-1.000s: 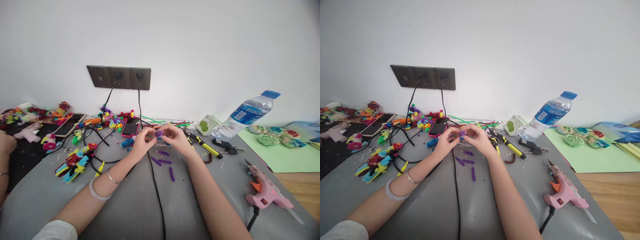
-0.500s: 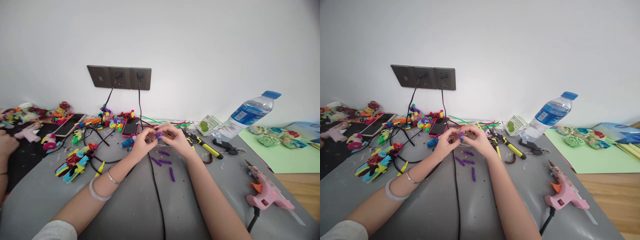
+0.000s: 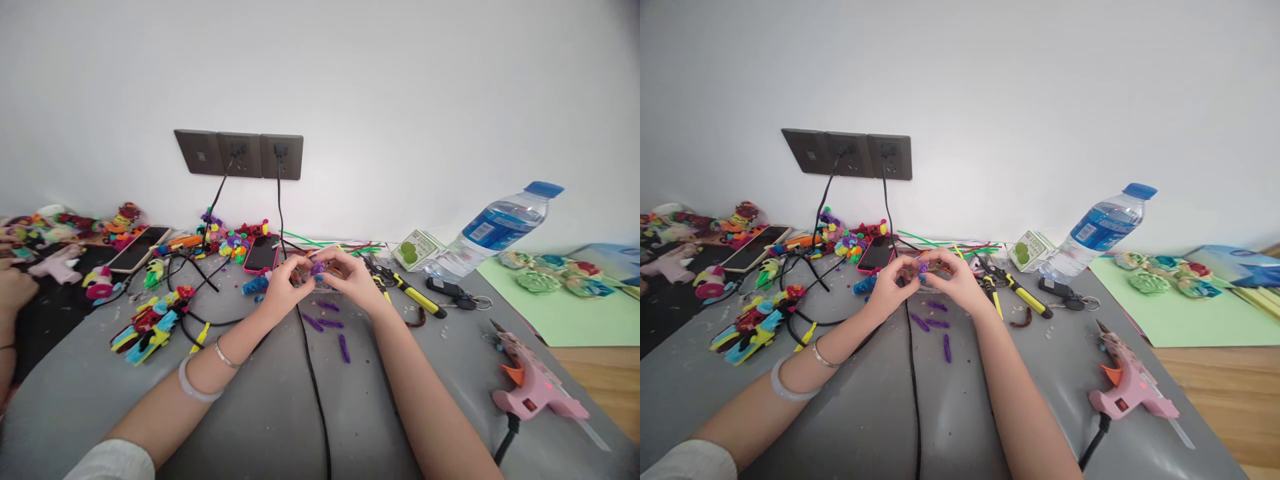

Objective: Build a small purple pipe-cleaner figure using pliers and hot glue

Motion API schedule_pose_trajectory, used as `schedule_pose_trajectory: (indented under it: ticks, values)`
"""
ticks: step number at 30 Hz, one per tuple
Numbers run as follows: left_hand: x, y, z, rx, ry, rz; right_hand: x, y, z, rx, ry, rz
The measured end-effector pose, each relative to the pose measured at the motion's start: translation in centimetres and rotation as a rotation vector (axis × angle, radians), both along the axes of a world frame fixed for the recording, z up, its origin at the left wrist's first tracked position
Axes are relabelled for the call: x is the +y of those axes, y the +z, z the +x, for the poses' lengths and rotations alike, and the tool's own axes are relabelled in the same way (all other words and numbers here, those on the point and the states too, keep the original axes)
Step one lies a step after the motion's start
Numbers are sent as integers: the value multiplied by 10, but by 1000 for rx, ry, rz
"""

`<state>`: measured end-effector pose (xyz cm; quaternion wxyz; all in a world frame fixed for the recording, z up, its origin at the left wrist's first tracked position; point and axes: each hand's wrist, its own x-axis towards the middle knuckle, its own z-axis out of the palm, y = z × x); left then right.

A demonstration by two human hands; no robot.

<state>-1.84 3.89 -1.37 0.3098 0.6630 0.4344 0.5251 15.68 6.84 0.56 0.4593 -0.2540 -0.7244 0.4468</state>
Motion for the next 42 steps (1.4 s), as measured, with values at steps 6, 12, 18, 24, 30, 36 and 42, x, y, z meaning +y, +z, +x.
schedule_pose_trajectory:
  ticks: [6,12,18,24,30,36,42]
  values:
    - [1,-2,-1,-126,-62,-54,1,-1,1,-28,-16,-69]
    - [4,-5,0,-266,-186,-136,4,0,2,68,-6,-182]
    - [2,0,4,-367,-265,-270,2,5,4,73,35,-232]
    - [0,3,5,-473,-273,-418,-1,6,3,66,62,-285]
    - [-1,4,5,-528,-314,-498,-3,7,3,82,135,-306]
    - [-2,7,5,-550,-345,-517,-4,9,5,53,150,-311]
    - [-2,7,6,-532,-341,-508,-4,8,4,39,164,-307]
